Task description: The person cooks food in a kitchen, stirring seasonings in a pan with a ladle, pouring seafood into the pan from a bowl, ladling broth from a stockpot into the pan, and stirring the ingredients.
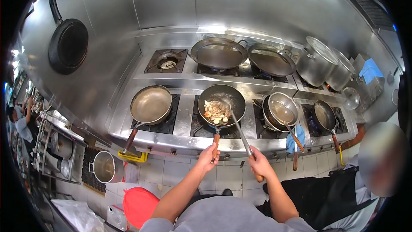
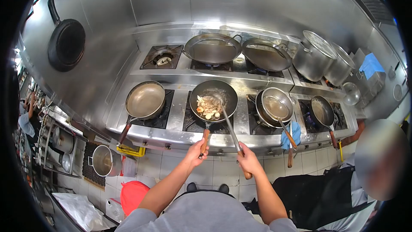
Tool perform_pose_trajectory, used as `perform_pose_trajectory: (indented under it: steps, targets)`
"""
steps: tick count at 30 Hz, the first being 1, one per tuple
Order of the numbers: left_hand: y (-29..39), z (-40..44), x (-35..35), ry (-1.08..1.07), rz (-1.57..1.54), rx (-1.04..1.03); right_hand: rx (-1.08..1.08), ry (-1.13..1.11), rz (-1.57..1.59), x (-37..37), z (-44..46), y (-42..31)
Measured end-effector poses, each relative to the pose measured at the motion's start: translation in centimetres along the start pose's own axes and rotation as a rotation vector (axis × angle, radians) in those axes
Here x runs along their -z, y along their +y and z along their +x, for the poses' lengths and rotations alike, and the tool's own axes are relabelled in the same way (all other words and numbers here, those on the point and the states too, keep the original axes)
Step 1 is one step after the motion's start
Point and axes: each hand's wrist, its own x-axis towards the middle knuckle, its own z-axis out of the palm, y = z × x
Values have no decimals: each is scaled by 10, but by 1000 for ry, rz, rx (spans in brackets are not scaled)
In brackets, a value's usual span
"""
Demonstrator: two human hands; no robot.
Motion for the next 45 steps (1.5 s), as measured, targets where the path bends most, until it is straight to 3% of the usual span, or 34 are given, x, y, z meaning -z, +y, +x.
perform_pose_trajectory:
  steps: [5,8,10,18,21,24,28,30,33,35,37,40,45]
  targets:
    - [1,-1,1,15,5,6,103,198,-172,-20,25,17]
    - [0,2,3,-5,6,20,-7,62,-27,-18,4,0]
    - [1,1,3,-4,-6,25,-52,-123,227,-10,-14,-11]
    - [3,-1,3,-11,7,21,-125,-225,404,-7,-17,-6]
    - [1,1,5,-13,15,9,-14,-93,149,-16,16,5]
    - [2,-1,4,-16,21,-1,104,226,-130,-25,43,18]
    - [0,-2,3,23,22,-3,62,193,-90,-27,59,6]
    - [0,-4,0,28,21,-2,-12,-48,213,-30,61,-8]
    - [0,-4,1,29,16,-16,-48,-252,331,-17,51,-22]
    - [-1,-3,2,19,7,-22,-74,-287,335,5,29,-29]
    - [1,-6,0,16,-14,-19,-112,-335,123,30,6,-39]
    - [0,-5,0,9,-9,-15,-149,-281,46,62,-7,-32]
    - [0,-6,-7,33,7,-1,-13,-41,-101,30,13,-2]
